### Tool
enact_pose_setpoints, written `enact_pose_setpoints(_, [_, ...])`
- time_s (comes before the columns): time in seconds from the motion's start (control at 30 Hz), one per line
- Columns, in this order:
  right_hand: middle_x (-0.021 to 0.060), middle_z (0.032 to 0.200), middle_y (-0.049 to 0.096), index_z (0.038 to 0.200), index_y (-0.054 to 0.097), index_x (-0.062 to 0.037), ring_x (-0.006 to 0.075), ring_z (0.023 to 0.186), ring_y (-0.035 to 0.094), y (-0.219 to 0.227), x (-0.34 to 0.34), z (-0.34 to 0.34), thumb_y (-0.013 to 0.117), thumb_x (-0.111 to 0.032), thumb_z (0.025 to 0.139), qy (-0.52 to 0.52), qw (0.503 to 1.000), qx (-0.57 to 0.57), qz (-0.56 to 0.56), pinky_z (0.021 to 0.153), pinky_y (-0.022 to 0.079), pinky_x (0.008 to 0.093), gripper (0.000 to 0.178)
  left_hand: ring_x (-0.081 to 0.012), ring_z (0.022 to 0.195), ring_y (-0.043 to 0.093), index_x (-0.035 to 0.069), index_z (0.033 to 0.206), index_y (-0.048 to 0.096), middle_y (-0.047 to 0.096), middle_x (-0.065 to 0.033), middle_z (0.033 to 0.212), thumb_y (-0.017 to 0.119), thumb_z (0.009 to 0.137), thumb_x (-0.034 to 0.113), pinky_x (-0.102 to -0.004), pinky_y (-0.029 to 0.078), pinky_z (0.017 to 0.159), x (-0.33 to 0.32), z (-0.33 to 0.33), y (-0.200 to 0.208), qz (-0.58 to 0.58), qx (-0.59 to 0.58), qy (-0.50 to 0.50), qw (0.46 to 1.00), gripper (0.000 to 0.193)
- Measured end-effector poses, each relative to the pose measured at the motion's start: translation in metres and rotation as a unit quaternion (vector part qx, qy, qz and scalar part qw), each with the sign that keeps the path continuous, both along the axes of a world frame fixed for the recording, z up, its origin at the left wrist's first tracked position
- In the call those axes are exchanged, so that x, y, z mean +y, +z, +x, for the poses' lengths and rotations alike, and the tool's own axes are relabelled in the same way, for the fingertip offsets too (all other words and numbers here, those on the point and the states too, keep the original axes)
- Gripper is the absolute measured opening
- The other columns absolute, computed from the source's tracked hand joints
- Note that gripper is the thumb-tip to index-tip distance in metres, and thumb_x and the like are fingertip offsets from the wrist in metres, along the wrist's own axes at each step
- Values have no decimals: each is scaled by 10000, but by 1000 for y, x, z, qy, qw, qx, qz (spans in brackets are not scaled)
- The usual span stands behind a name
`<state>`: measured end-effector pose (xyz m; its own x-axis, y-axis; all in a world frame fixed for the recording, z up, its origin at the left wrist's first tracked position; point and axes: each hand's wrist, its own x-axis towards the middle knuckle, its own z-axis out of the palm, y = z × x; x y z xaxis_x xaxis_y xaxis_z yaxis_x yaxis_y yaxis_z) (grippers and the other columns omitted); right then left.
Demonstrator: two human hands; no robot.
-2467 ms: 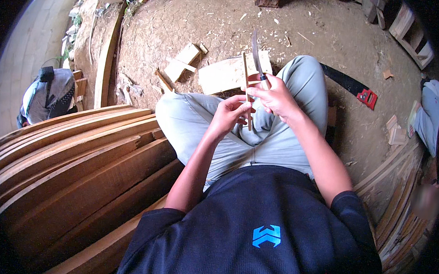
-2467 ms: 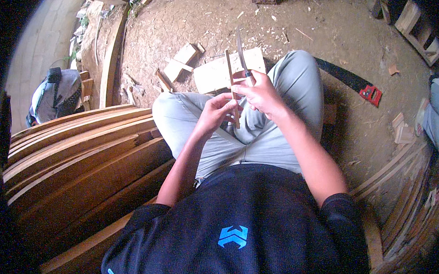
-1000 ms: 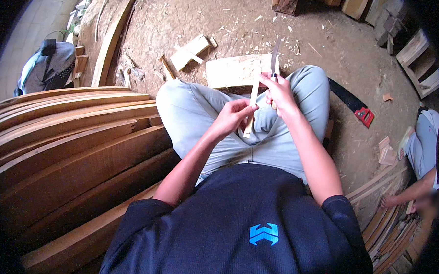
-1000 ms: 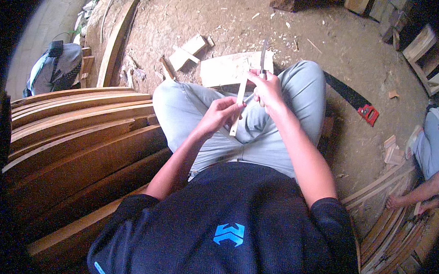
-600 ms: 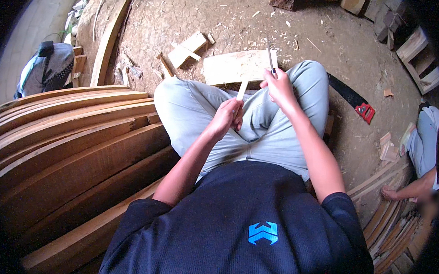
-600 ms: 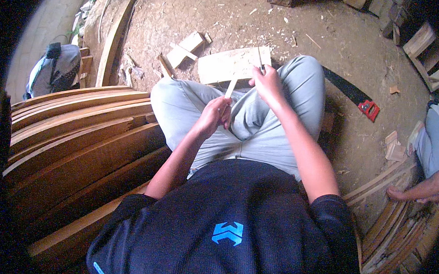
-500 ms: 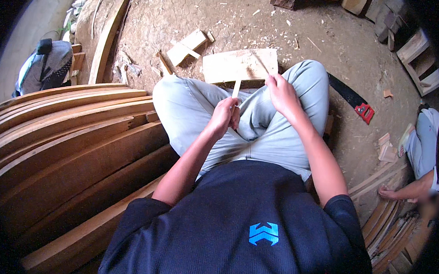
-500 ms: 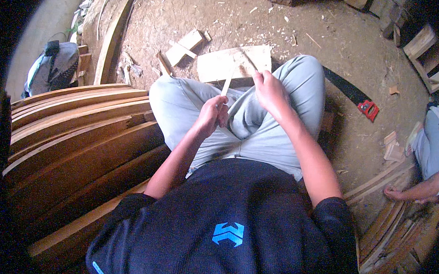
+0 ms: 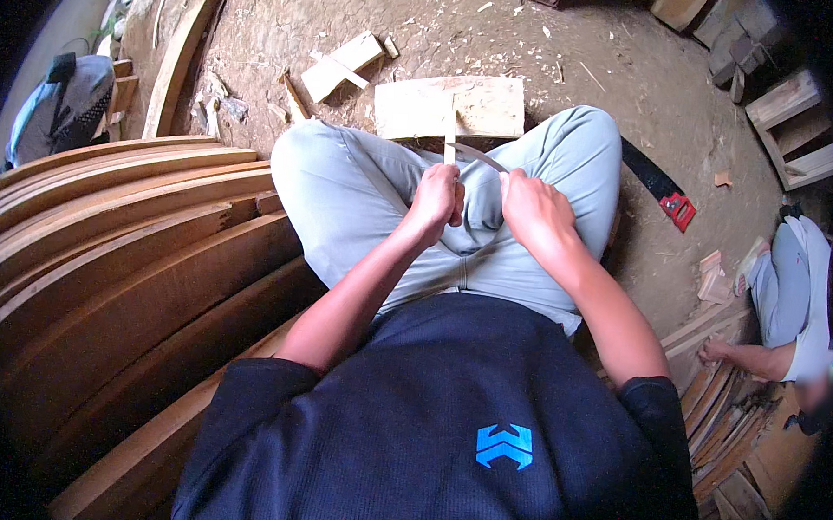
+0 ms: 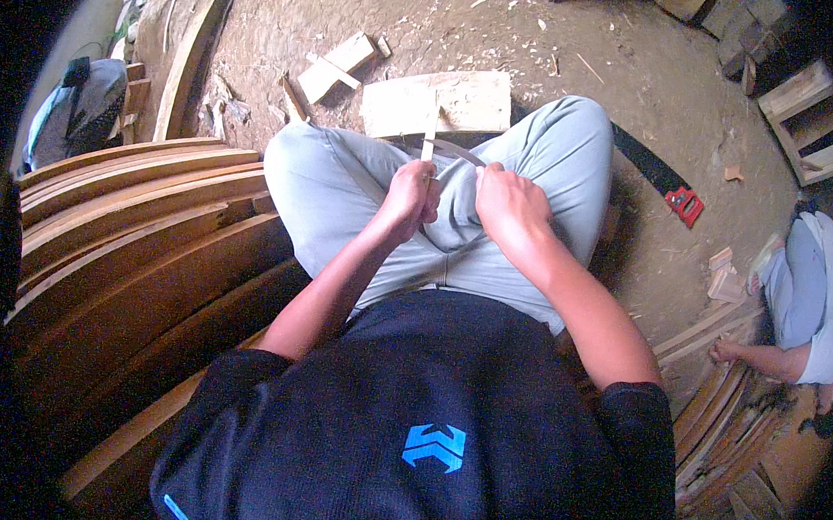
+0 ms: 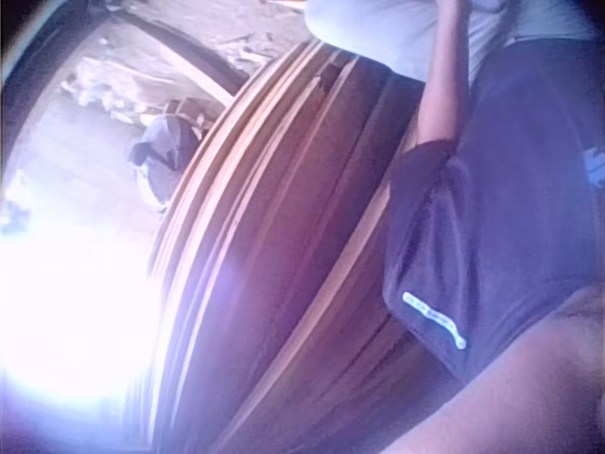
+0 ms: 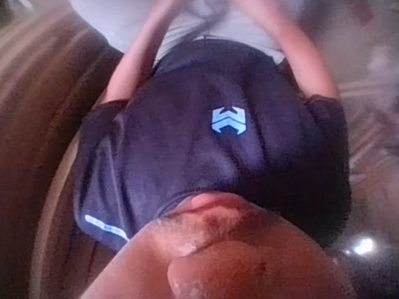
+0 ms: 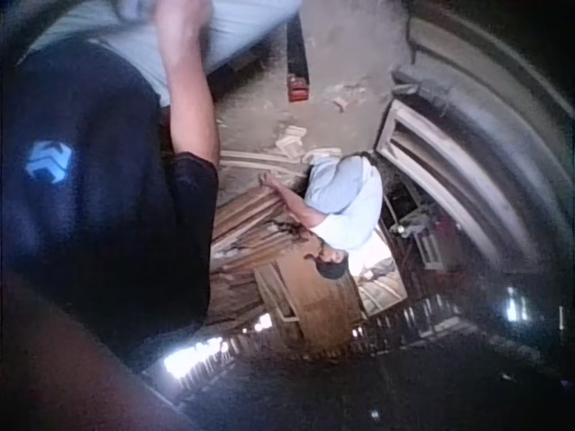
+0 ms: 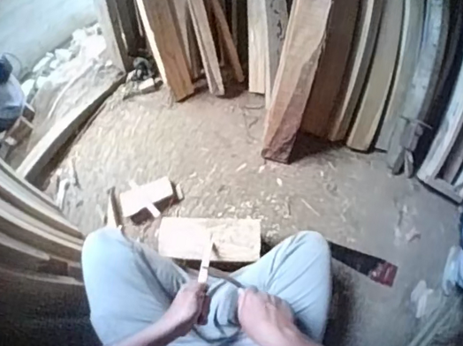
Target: The person sits cross-legged and uses a knife to shave and shape a small wooden stick. They repeatedly scrape the stick's surface, occasionally rotating it to work different sides.
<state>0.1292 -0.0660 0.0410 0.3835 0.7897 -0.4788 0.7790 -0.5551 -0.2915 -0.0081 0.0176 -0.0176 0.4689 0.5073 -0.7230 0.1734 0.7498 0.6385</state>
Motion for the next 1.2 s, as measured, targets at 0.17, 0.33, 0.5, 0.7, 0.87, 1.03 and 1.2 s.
enact_pose_setpoints(0.17, [257, 825, 661, 893, 634, 24, 405, 803, 660, -28, 22, 7, 346, -277, 988, 14, 1000, -27, 2, 723, 527, 483, 428, -161, 336, 316, 61, 780, 411, 365, -39, 466, 351, 895, 210, -326, 257, 323, -4, 8, 0, 3, 1, 9, 1000, 198])
enact_pose_setpoints(0.33, [225, 908, 676, 906, 670, 19, 358, 874, 671, -36, 51, 13, 407, -185, 920, 24, 999, -45, -14, 754, 541, 440, 334, -121, 383, 283, 98, 795, 405, 325, -1, 502, 379, 887, 200, -298, 206, 354, -4, 9, 9, -5, -1, 16, 1000, 140])
enact_pose_setpoints(0.5, [249, 954, 658, 950, 658, 28, 398, 929, 640, -1, 43, 13, 356, -280, 972, 49, 995, 9, -83, 823, 501, 473, 432, -123, 384, 286, 94, 794, 409, 326, -5, 498, 373, 890, 203, -302, 214, 356, -4, 7, 6, -9, -4, 30, 999, 150])
enact_pose_setpoints(0.7, [245, 880, 667, 907, 647, 18, 383, 864, 662, 5, 25, 2, 377, -281, 974, 42, 997, -40, -53, 755, 528, 469, 409, -125, 383, 288, 88, 795, 403, 328, -7, 491, 370, 887, 201, -302, 218, 353, -5, 7, 7, 6, 2, 16, 1000, 150])
enact_pose_setpoints(0.87, [205, 882, 689, 890, 686, -13, 320, 852, 691, -33, 48, 2, 460, -123, 869, 28, 996, -80, -25, 714, 561, 399, 252, -125, 383, 279, 92, 781, 390, 327, -3, 492, 369, 884, 197, -303, 213, 350, -5, 8, 5, 2, -8, 11, 1000, 148])
enact_pose_setpoints(1.03, [241, 855, 669, 921, 653, 13, 376, 846, 668, -42, 54, 16, 392, -263, 970, 52, 998, -45, 4, 738, 535, 463, 383, -173, 338, 351, 37, 812, 419, 395, -50, 484, 334, 904, 210, -337, 318, 320, 0, 9, 0, -20, -20, 8, 1000, 213])
enact_pose_setpoints(1.2, [208, 897, 687, 875, 690, -7, 337, 848, 688, 10, 30, 0, 456, -114, 864, 55, 996, -51, -41, 718, 560, 418, 258, -135, 373, 287, 82, 790, 395, 335, -10, 498, 360, 889, 206, -307, 244, 347, -4, 7, 2, -6, -5, 24, 1000, 163])
